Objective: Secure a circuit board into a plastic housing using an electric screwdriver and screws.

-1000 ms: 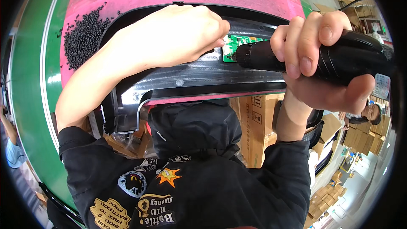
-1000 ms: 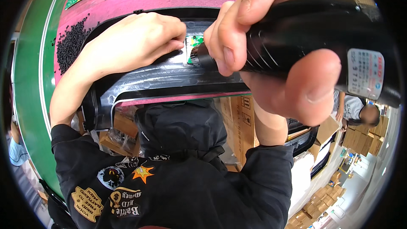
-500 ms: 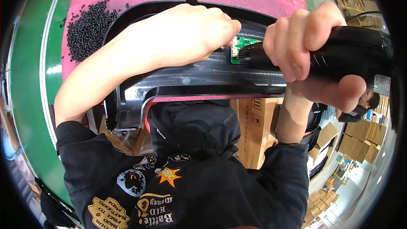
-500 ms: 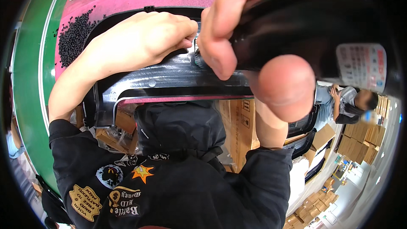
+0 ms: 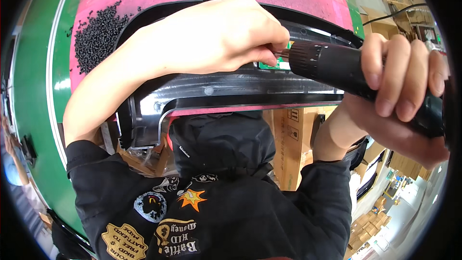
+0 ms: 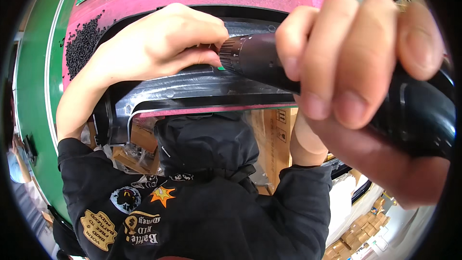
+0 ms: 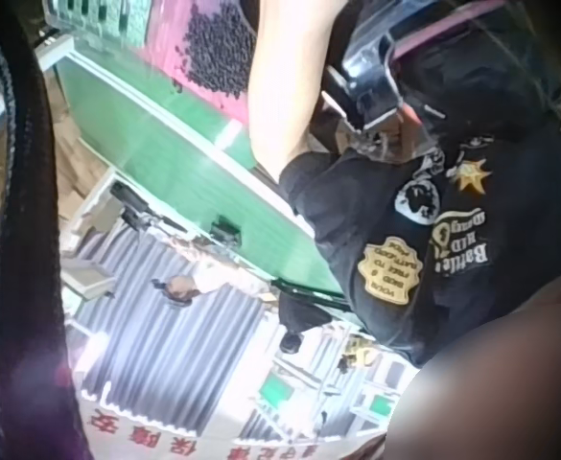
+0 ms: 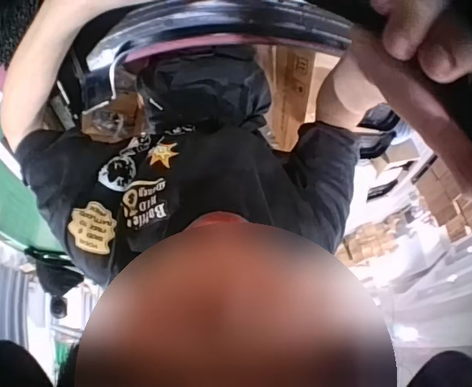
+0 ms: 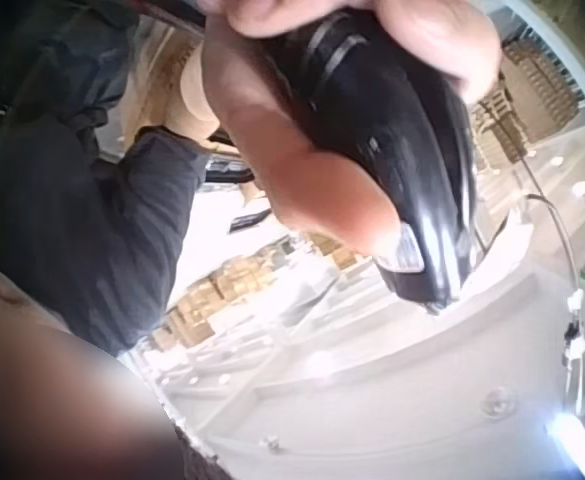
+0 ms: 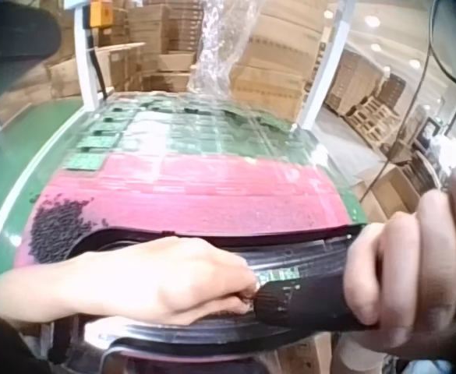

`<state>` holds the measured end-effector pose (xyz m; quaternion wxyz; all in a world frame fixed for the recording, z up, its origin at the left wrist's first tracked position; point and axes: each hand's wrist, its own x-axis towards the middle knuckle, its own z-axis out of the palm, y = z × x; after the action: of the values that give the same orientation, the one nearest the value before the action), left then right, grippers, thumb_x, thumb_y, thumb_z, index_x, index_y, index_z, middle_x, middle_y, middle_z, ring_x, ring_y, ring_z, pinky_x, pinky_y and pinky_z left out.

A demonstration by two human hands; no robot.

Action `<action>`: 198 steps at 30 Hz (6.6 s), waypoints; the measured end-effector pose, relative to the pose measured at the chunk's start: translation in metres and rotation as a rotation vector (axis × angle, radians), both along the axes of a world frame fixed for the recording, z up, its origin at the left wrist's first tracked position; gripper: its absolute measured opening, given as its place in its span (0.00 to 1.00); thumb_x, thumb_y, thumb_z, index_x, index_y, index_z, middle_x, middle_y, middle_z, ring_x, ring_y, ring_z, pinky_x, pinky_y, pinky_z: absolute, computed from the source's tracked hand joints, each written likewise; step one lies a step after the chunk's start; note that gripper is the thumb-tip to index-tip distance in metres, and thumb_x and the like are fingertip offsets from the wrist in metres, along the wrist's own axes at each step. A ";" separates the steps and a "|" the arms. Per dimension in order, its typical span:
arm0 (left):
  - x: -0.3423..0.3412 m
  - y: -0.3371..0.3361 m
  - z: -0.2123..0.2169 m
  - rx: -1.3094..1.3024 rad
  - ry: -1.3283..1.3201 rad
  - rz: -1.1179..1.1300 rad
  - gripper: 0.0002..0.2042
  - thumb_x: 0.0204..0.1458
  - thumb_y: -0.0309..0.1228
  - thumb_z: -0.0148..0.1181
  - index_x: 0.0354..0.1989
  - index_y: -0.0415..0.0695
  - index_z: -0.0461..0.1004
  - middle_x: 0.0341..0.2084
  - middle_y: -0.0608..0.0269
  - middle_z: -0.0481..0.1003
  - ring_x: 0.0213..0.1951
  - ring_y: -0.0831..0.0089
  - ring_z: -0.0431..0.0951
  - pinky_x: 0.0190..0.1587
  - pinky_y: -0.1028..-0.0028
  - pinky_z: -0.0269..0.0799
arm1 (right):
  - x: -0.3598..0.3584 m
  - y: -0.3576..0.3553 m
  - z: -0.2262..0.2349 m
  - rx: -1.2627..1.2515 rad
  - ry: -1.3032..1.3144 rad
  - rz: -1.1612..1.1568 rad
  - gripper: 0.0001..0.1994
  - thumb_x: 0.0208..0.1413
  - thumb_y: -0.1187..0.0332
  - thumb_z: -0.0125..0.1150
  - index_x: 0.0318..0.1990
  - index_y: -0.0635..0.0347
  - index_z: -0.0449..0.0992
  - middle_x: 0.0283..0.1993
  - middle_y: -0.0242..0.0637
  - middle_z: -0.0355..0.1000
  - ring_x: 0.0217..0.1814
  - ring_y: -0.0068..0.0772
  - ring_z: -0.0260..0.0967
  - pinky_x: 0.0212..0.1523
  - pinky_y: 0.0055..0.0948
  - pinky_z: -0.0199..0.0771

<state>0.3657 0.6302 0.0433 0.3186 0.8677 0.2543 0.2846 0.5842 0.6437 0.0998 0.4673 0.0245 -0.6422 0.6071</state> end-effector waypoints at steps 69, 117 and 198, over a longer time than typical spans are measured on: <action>-0.058 -0.031 0.066 0.082 0.281 0.420 0.15 0.47 0.10 0.59 0.39 0.40 0.65 0.37 0.62 0.68 0.32 0.76 0.69 0.33 0.80 0.64 | 0.304 0.012 -0.064 -0.011 -0.131 -1.691 0.14 0.60 0.76 0.56 0.53 0.61 0.67 0.44 0.35 0.70 0.34 0.24 0.70 0.34 0.26 0.74; -0.074 -0.037 0.052 0.169 0.163 0.481 0.19 0.55 0.31 0.61 0.54 0.40 0.72 0.51 0.53 0.73 0.56 0.56 0.71 0.59 0.60 0.66 | 0.199 -0.089 -0.028 0.803 -1.240 -0.824 0.07 0.47 0.81 0.61 0.35 0.63 0.72 0.35 0.44 0.68 0.37 0.46 0.66 0.40 0.37 0.68; -0.010 0.012 -0.002 0.023 0.236 0.262 0.25 0.40 0.32 0.75 0.48 0.39 0.75 0.38 0.61 0.72 0.28 0.69 0.75 0.31 0.71 0.74 | 0.053 0.010 -0.059 0.257 -1.073 -0.590 0.27 0.41 0.68 0.76 0.51 0.62 0.75 0.55 0.41 0.70 0.61 0.45 0.65 0.62 0.38 0.64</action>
<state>0.3559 0.6421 0.0410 0.2367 0.8580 0.3977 0.2227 0.6372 0.6542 0.0405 0.2210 -0.4062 -0.8350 0.2983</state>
